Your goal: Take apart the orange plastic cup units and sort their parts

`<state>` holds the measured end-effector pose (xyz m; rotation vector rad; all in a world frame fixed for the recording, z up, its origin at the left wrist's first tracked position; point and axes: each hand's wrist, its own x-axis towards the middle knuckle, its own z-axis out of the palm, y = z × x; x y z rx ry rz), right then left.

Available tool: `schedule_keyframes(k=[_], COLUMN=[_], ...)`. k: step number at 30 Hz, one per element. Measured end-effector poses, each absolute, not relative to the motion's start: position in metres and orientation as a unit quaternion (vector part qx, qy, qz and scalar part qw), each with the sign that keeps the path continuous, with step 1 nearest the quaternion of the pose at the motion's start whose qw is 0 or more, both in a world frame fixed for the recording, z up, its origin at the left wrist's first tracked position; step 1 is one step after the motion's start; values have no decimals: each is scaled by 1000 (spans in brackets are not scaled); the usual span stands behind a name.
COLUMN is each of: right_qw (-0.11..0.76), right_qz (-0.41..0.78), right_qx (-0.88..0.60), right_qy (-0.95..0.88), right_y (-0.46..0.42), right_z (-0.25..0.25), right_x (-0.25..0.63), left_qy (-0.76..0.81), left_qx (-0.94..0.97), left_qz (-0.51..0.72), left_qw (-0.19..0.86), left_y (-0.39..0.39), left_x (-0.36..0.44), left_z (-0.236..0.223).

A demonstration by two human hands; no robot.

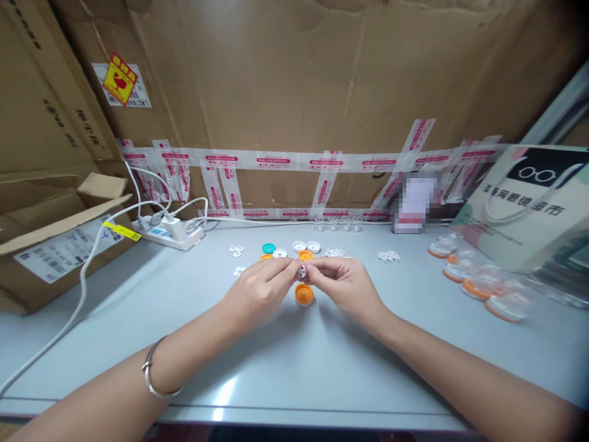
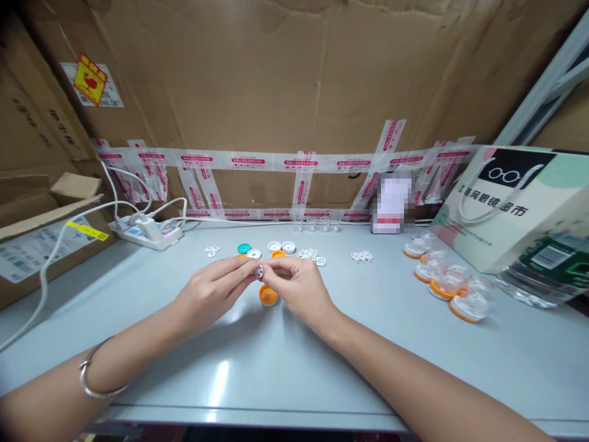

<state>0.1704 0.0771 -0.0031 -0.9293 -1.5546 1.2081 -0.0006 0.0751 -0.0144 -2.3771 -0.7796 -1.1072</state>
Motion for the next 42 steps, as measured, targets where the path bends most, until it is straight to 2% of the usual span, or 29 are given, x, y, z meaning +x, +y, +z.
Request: schedule_keyframes(k=[13,23,28,33,35,39,42], right_qw=[483,446,424,410,417,418,359], right_qz=[484,568,578,543,506,376,295], right_qx=[-377,-402,-439,-469,-482,-540,-598], right_qy=[-625,-563,-541,-563,-581,-626,-653], right_y=[79,85,91,101,109,137,159], right_z=[-10,-14,-13,-11,-5,9,12], right_x=[169,169,171,177,187,224,255], left_qy=[-279,-292,-344,-426,-441,-443,-441], left_qx=[-846,-854,-831,-688,-626,-576,-577], left_qz=[-410,-401,-436,-494,-498,-501,-497], left_qw=[194,160,-2,-318,-407,-470,-474], left_y=[75,78,82,84,85,88,88], left_x=[0,-4,1,5,3,0,0], left_z=[-18,-21,-22,-13,-10,-10,-11])
